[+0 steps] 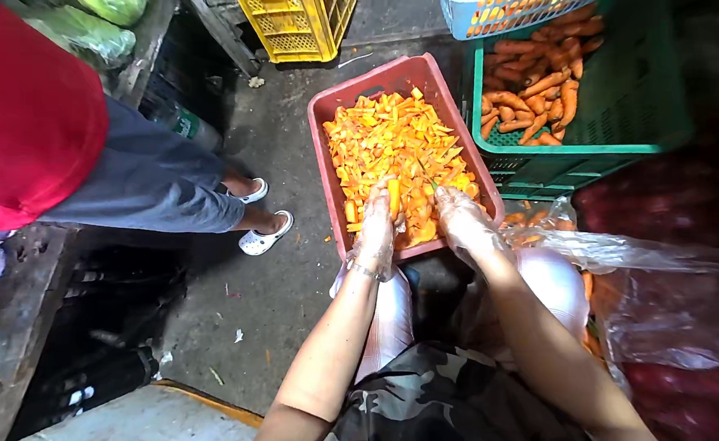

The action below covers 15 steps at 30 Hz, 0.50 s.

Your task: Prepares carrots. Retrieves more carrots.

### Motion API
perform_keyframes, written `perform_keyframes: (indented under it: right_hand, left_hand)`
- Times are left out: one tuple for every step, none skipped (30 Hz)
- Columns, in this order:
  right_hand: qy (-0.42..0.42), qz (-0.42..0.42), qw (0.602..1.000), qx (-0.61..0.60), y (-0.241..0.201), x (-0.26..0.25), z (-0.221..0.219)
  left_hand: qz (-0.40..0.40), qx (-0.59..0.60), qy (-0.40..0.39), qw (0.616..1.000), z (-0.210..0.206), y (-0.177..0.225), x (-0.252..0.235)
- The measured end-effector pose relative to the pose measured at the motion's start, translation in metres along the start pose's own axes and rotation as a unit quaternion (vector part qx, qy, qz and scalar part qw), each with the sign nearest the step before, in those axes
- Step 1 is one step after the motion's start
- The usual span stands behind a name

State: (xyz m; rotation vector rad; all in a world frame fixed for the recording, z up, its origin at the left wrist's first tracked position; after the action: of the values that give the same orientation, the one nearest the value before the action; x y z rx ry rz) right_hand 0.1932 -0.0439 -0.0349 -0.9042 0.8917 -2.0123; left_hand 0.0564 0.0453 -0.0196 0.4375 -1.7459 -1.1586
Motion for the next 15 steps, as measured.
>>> perform_keyframes:
  right_hand:
    - [-0.003, 0.011, 0.999, -0.031, 0.005, 0.001, -0.003]
    - [-0.005, 0.023, 0.997, -0.071, 0.010, 0.004, -0.008]
    - [-0.004, 0.025, 0.993, -0.115, 0.014, 0.009, -0.013]
    - [-0.003, 0.023, 0.987, -0.161, 0.017, 0.015, -0.017]
    - [-0.005, 0.023, 0.980, -0.198, 0.018, 0.020, -0.019]
    - [-0.006, 0.026, 0.975, -0.222, 0.018, 0.026, -0.021]
    - [-0.003, 0.030, 0.974, -0.224, 0.018, 0.031, -0.021]
    - [-0.002, 0.028, 0.977, -0.213, 0.018, 0.035, -0.021]
    - [0.000, 0.024, 0.979, -0.202, 0.019, 0.037, -0.021]
    - [-0.001, 0.016, 0.981, -0.191, 0.020, 0.039, -0.021]
    - [-0.001, 0.014, 0.984, -0.178, 0.018, 0.041, -0.021]
    - [0.000, 0.014, 0.986, -0.166, 0.016, 0.043, -0.020]
    - [0.002, 0.016, 0.988, -0.152, 0.013, 0.044, -0.018]
    - [0.009, 0.017, 0.990, -0.143, 0.010, 0.045, -0.015]
    - [0.023, 0.025, 0.990, -0.139, 0.008, 0.046, -0.012]
  left_hand:
    - [-0.004, -0.007, -0.002, 1.000, 0.001, 0.001, 0.001]
    - [-0.006, -0.006, -0.005, 1.000, 0.000, 0.003, 0.001]
    - [-0.009, 0.004, -0.010, 1.000, -0.002, 0.004, 0.001]
    - [-0.013, 0.014, -0.022, 1.000, -0.003, 0.005, 0.001]
    - [-0.018, 0.020, -0.035, 0.999, -0.005, 0.005, 0.001]
    - [-0.024, 0.023, -0.045, 0.998, -0.006, 0.006, 0.002]
    - [-0.032, 0.019, -0.046, 0.998, -0.006, 0.007, 0.002]
    - [-0.036, 0.002, -0.041, 0.999, -0.006, 0.008, 0.003]
    - [-0.039, -0.016, -0.033, 0.999, -0.006, 0.010, 0.005]
    - [-0.047, -0.033, -0.027, 0.998, -0.006, 0.012, 0.006]
    - [-0.061, -0.044, -0.023, 0.997, -0.007, 0.014, 0.006]
    - [-0.069, -0.051, -0.019, 0.996, -0.007, 0.015, 0.006]
    - [-0.074, -0.055, -0.020, 0.996, -0.008, 0.016, 0.006]
    - [-0.077, -0.054, -0.019, 0.995, -0.008, 0.017, 0.005]
    - [-0.074, -0.042, -0.014, 0.996, -0.007, 0.016, 0.004]
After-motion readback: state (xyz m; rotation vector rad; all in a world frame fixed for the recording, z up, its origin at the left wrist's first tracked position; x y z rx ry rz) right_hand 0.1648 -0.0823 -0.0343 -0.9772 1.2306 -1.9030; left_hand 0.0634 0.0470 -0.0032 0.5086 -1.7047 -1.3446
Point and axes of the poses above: each hand's wrist, its own x-axis away from the middle knuckle, its own z-axis out of the back of the hand, y = z × x, the point moved 10 cm from there along -x, towards the middle knuckle, and after that the axes turned 12 degrees about z, right-handed, at the moved point
